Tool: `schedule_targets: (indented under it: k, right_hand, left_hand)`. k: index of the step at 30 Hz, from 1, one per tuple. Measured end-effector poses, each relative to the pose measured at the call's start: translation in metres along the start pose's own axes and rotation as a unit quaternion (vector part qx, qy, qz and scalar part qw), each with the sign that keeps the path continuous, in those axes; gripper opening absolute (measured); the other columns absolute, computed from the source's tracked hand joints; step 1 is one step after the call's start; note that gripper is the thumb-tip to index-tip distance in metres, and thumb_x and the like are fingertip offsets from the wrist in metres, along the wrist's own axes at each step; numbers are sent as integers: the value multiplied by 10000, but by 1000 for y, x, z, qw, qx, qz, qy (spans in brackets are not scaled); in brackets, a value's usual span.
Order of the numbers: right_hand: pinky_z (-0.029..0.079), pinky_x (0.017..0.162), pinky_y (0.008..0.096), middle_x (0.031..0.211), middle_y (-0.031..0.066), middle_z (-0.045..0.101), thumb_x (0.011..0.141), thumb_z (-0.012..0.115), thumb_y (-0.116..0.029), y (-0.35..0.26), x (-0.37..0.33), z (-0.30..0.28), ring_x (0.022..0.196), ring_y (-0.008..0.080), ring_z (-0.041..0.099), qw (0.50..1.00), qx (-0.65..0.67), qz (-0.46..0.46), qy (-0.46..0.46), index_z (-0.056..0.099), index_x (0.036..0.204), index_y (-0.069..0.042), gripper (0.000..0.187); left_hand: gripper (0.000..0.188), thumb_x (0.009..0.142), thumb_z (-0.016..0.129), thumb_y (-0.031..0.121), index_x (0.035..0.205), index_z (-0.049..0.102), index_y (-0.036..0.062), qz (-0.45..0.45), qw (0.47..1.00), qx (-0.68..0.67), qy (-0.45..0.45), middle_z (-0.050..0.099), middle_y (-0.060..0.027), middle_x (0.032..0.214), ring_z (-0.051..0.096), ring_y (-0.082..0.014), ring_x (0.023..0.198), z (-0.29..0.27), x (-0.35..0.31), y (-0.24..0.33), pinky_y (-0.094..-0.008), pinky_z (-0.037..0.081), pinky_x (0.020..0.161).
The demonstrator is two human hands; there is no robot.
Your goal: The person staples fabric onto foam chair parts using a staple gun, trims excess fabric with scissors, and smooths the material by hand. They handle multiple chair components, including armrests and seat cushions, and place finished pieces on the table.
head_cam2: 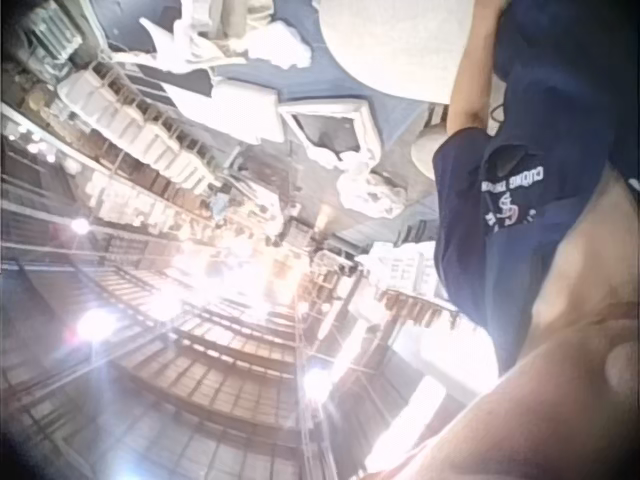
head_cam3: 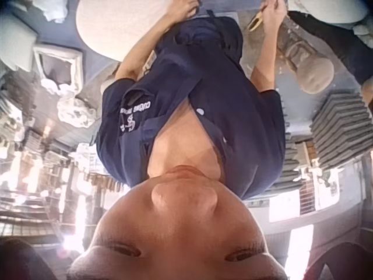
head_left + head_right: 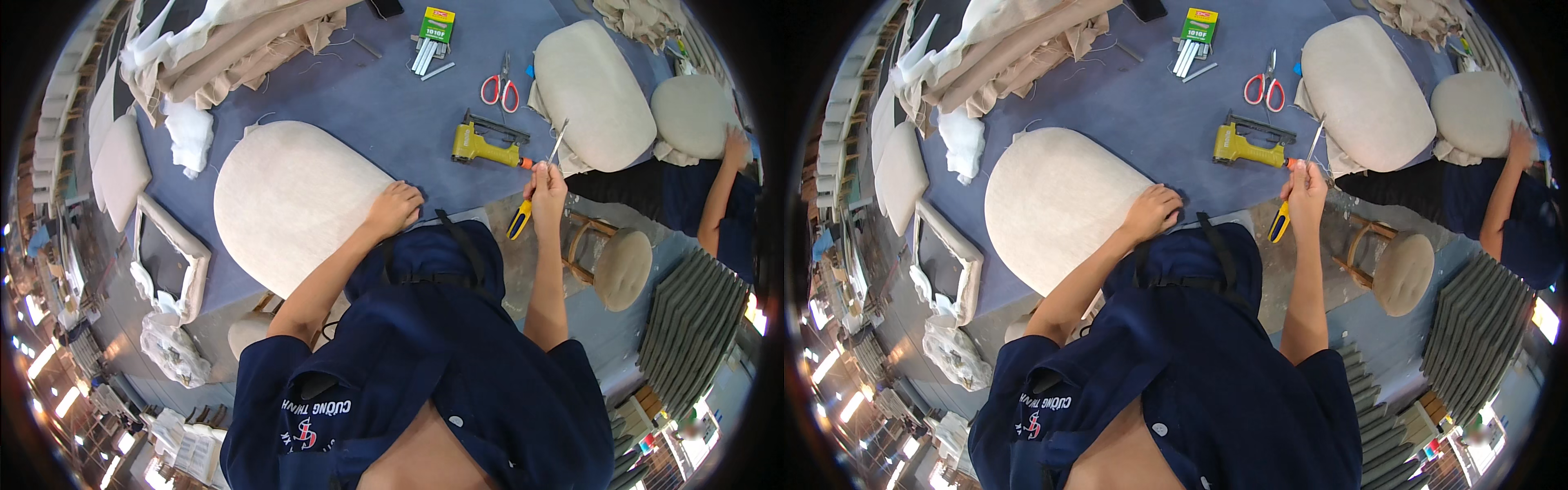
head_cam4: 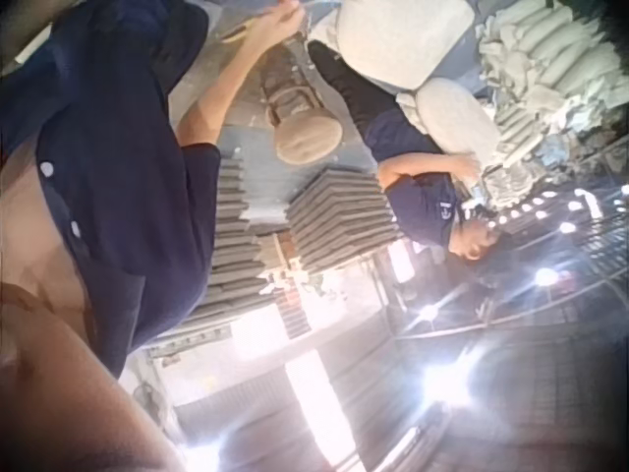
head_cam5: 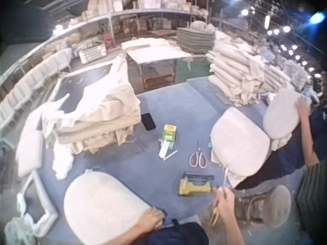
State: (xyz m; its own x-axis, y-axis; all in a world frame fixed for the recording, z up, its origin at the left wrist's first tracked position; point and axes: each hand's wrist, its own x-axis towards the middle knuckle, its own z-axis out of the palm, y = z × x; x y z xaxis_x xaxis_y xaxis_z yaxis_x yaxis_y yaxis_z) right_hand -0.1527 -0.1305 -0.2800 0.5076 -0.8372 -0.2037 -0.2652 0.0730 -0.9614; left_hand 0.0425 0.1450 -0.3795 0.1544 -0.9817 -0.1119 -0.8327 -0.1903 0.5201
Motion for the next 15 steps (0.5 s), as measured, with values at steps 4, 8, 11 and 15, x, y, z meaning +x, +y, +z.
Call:
schedule_targets:
  k: [4,8,11,15]
  right_hand:
    - [399,489,259,632,-41,425,1149,531,-270,10,8,-7,515,77,516,999,4,18,-27,612,973,-36,304]
    - [400,479,263,637,-39,425,1144,541,-257,5,35,-1,512,80,521,997,-20,-5,-70,608,972,-30,292]
    - [403,476,266,648,-33,444,1141,545,-250,-3,57,7,512,80,525,994,-16,-14,-107,607,972,-27,287]
    - [429,474,260,676,-21,478,1138,549,-254,-12,92,17,508,83,544,991,21,-13,-132,606,972,-21,292]
  left_hand:
    - [522,879,775,298,1353,676,102,-89,987,71,117,618,-87,1429,469,-305,1463,-11,-24,13,-494,268,1292]
    - [610,874,800,347,1423,642,133,-135,979,127,90,573,-62,1514,375,-308,1546,-15,-32,25,-534,235,1302]
    - [594,891,784,383,1428,641,175,-118,979,151,76,574,-31,1514,369,-308,1551,-12,-31,23,-551,213,1306]
    - [524,929,746,373,1424,652,229,-103,980,147,90,572,10,1513,357,-290,1563,-6,-33,18,-570,163,1320]
